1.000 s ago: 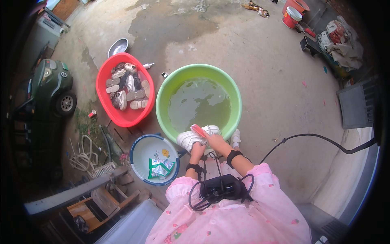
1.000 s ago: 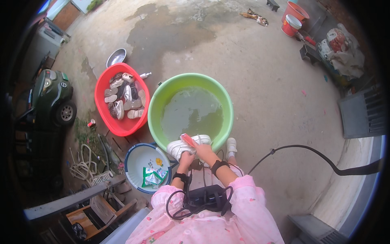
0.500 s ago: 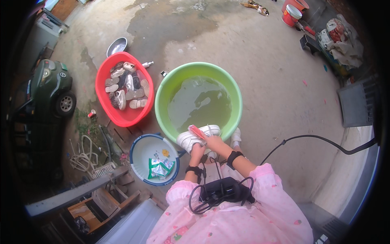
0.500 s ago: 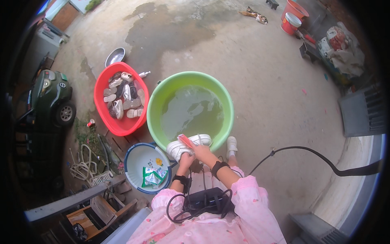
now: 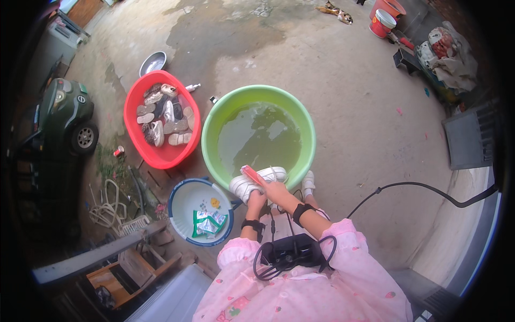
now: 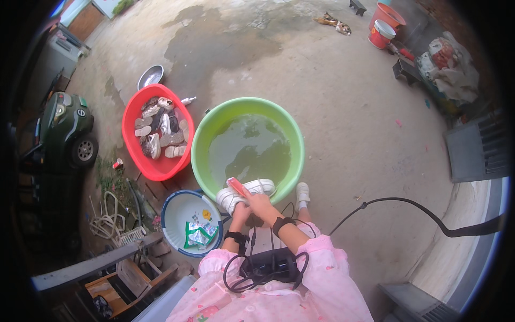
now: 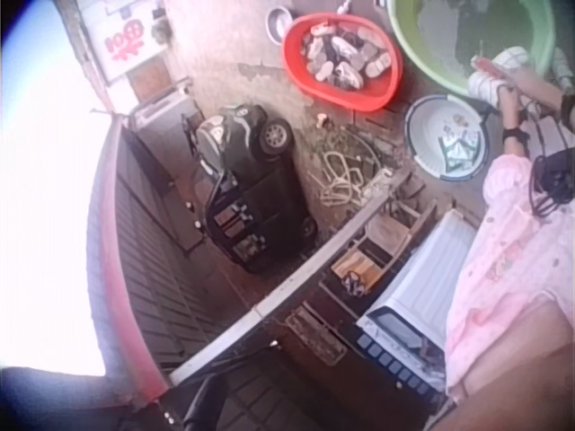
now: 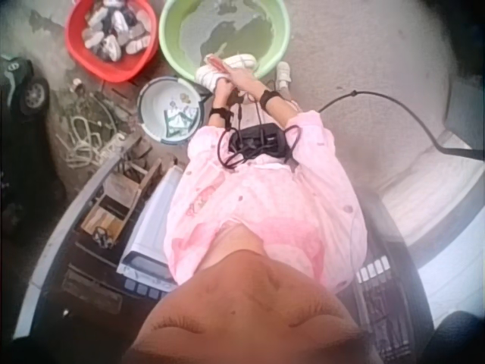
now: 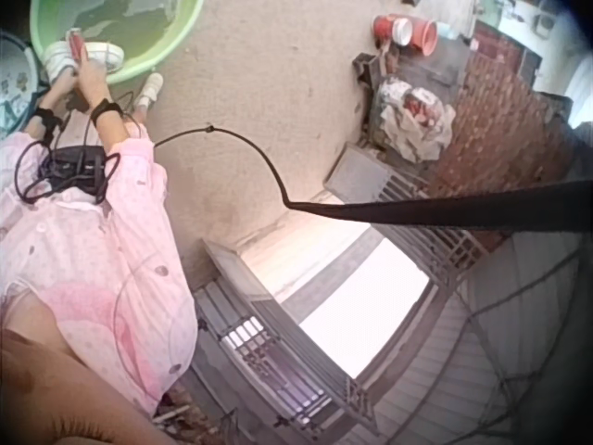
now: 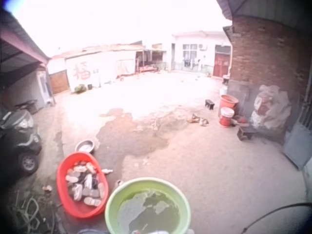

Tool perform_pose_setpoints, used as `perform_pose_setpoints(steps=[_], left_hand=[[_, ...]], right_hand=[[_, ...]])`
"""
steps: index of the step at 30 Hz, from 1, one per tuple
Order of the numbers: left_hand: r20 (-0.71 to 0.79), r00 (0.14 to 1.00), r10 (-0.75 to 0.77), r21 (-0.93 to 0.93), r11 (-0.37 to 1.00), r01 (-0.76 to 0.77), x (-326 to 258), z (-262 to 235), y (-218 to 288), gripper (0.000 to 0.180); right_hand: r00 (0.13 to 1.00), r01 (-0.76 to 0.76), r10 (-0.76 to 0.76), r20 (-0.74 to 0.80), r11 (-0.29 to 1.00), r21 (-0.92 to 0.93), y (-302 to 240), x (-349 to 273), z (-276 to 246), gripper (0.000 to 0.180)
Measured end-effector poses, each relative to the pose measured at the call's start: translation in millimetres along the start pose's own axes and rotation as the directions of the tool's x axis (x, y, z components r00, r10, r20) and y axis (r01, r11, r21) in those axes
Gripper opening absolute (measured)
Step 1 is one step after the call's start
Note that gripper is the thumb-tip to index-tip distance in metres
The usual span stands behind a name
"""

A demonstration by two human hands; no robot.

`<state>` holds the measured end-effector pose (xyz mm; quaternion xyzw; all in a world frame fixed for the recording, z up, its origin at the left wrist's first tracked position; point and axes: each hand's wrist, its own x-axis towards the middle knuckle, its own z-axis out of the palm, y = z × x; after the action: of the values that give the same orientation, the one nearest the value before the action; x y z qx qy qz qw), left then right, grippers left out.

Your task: The person cleans a shoe using a brush and soapy water in a basin. The person scrubs the exterior and interior surfaces of the shoe and then rinses it in a second basin.

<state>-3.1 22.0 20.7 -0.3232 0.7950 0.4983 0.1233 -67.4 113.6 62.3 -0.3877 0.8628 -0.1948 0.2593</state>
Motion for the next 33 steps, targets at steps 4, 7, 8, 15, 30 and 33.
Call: perform_pose_setpoints(steps=[4,7,8,15,30,33], left_hand=[[0.010,1.000,0.005,0.023,1.000,-0.005,-8.4,1.9,2.2,0.028],[0.017,1.000,-0.022,0.057,0.998,0.021,-2.2,2.7,0.1,0.028],[-0.004,1.000,0.006,0.044,0.999,-0.005,0.0,3.1,-2.4,0.029],[0.014,1.000,0.015,-0.006,1.000,-0.015,0.3,-10.7,11.8,0.031],[0.043,0.999,0.009,0.120,0.993,-0.014,2.4,-7.4,3.9,0.025],[-0.037,0.998,0.057,0.132,0.990,-0.051,-0.4,3.6,-8.3,0.026]], right_hand=[[0.982,-0.146,0.147,0.118,0.989,-0.016,12.8,-22.2,-4.4,0.063],[0.979,-0.166,0.179,0.099,0.978,-0.123,26.4,-17.7,-7.1,0.065],[0.986,-0.142,0.153,0.062,0.979,-0.146,26.9,-15.2,-5.3,0.066],[0.992,0.063,-0.067,-0.103,0.997,-0.044,13.4,-0.6,-12.0,0.065],[0.996,-0.029,0.016,-0.084,0.987,-0.156,25.8,-19.5,6.5,0.059],[0.987,-0.154,0.160,0.001,0.952,-0.264,28.7,-31.3,2.1,0.060]])
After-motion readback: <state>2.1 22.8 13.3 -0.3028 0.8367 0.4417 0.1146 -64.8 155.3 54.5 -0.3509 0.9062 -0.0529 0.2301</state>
